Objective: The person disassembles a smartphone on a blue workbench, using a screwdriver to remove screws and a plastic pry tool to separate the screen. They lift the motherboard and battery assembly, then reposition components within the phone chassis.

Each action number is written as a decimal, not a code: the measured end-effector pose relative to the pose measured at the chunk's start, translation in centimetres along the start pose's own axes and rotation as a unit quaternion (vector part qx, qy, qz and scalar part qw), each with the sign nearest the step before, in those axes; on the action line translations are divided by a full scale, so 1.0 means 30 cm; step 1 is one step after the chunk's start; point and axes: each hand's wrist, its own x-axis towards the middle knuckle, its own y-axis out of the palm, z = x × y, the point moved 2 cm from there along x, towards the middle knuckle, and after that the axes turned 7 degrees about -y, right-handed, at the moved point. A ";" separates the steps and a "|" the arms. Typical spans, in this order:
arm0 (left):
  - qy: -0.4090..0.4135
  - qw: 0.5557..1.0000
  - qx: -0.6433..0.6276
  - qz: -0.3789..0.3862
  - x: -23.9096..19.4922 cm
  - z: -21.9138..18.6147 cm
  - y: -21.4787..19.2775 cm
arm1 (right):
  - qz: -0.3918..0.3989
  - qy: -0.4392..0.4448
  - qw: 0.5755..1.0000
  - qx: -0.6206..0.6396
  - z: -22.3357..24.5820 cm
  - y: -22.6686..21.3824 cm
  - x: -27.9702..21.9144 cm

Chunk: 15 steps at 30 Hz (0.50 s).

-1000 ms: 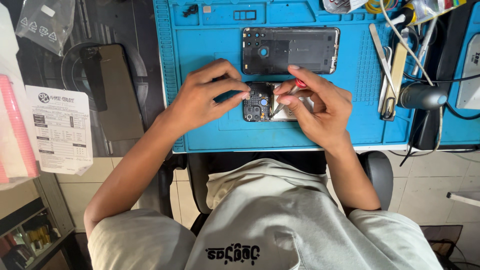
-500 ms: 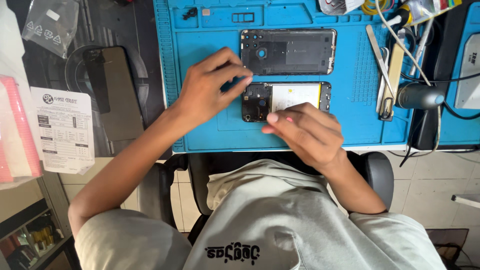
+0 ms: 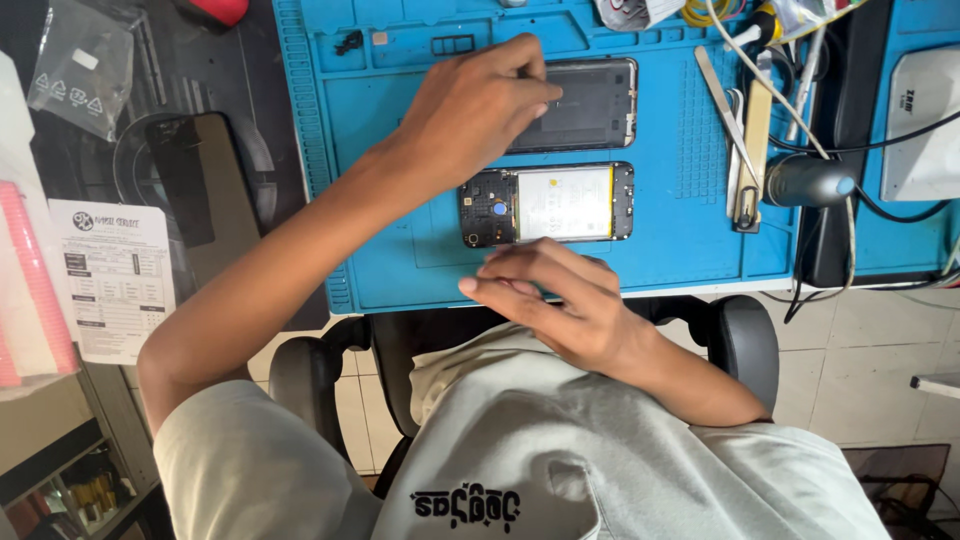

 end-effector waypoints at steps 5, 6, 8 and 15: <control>-0.006 1.000 -0.020 0.007 -0.080 -0.041 -0.085 | -0.002 0.013 1.000 -0.007 -0.025 -0.035 0.043; -0.015 0.999 -0.029 0.016 -0.102 -0.050 -0.101 | -0.011 0.006 1.000 -0.007 -0.031 -0.036 0.044; -0.025 0.999 -0.040 0.025 -0.151 -0.066 -0.128 | -0.026 -0.019 0.999 -0.035 -0.034 -0.039 0.033; -0.064 0.994 -0.076 0.052 -0.279 -0.086 -0.137 | 0.017 0.052 0.995 0.087 -0.040 -0.026 0.002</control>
